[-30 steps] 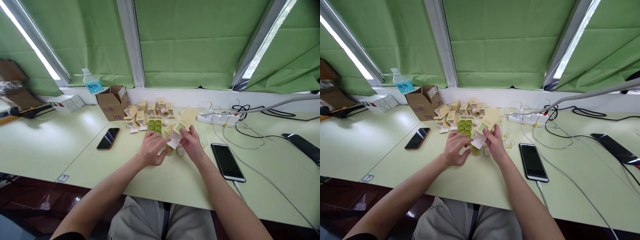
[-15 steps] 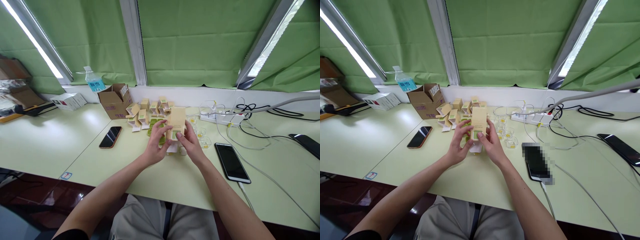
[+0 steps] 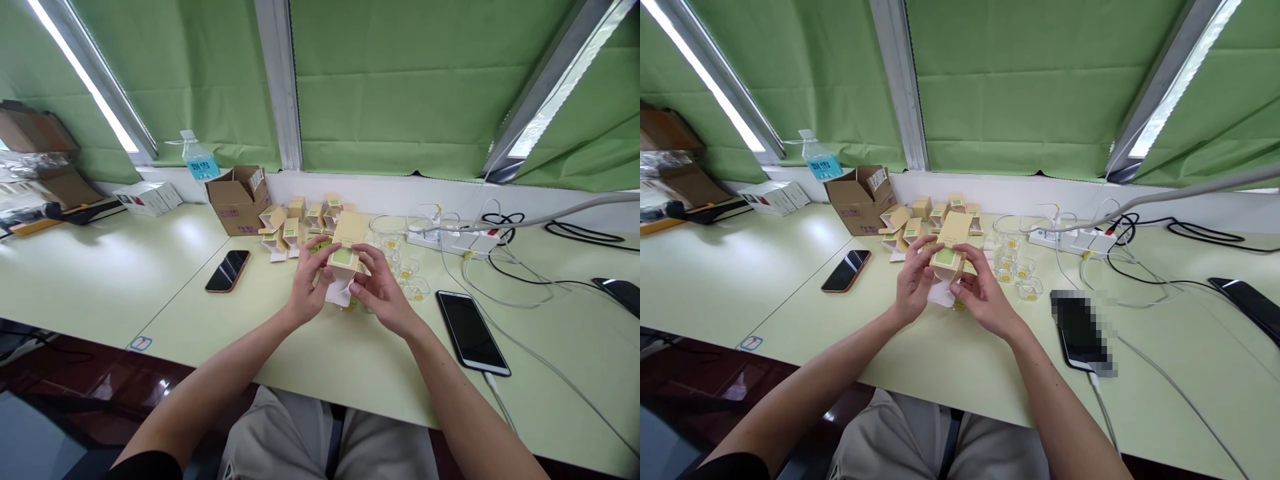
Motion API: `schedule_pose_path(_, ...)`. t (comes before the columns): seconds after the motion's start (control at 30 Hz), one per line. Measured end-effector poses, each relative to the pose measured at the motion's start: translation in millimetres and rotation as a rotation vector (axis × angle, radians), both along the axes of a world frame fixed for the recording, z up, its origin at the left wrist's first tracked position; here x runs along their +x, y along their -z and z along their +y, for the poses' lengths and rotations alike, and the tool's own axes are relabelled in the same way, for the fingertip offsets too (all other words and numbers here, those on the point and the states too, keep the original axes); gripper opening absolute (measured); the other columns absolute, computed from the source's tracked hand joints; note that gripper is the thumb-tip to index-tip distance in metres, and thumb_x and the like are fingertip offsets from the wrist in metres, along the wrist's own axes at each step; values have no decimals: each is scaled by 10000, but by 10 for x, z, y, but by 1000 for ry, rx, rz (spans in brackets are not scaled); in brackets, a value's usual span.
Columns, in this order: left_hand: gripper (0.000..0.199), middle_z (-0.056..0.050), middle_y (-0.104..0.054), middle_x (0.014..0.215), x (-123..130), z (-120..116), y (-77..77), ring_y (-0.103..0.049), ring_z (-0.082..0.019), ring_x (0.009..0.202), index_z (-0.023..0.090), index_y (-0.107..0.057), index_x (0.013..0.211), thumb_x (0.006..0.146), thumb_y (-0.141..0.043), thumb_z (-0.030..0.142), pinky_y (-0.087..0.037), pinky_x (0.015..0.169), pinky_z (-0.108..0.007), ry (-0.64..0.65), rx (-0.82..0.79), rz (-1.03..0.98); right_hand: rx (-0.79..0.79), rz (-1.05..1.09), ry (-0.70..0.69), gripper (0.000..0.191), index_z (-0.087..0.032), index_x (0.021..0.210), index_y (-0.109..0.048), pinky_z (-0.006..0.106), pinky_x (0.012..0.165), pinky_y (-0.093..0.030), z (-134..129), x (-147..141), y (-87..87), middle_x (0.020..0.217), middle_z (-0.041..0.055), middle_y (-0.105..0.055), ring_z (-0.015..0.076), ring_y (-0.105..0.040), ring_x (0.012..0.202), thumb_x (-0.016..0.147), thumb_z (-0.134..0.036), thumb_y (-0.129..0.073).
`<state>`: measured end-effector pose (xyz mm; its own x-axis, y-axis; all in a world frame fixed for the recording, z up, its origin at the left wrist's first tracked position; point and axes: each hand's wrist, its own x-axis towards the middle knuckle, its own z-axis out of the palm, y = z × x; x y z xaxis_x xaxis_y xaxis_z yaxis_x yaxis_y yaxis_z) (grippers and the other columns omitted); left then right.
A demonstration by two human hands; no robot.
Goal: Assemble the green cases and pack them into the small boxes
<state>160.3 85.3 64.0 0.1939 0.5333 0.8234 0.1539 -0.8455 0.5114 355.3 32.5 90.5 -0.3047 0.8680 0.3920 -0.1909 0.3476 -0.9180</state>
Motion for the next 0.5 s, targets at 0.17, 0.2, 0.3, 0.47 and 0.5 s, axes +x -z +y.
schedule_pose_path(0.17,538,-169,-448,1614,-18,-18,14,-532,-355,1496,349,-583,1591,1071,-653,471,-647,995,-438,141,-97,6,49,-44,121,466,-399,1417,-614,334,664,-616,33,-10,20,1532,62,-618,176,-703,861,995,-510,-779)
schedule_pose_path(0.2,508,-166,-456,1598,-2,-18,26,-574,-334,1440,348,-606,1563,1068,-666,441,-653,975,-425,126,-105,-5,49,-40,143,465,-389,1402,-623,341,670,-623,41,-22,28,1513,64,-630,176,-696,847,986,-517,-786)
schedule_pose_path(0.3,399,-153,-495,1532,49,-16,64,-639,-281,1306,329,-670,1466,1069,-671,371,-659,923,-393,58,-110,-56,31,-23,165,455,-376,1374,-631,368,740,-653,62,-65,56,1462,63,-661,193,-720,897,972,-512,-793)
schedule_pose_path(0.47,507,-150,-468,1577,23,-11,63,-631,-290,1311,371,-613,1563,1059,-642,321,-652,900,-397,137,-138,-8,31,36,227,375,-364,1319,-640,409,886,-669,89,-97,75,1435,54,-670,218,-763,1030,977,-450,-767)
schedule_pose_path(0.5,564,-151,-448,1615,5,-9,52,-627,-301,1325,389,-565,1611,1055,-629,322,-653,902,-410,187,-138,21,30,44,244,371,-363,1313,-643,409,879,-670,93,-94,72,1428,53,-673,219,-764,1028,972,-437,-767)
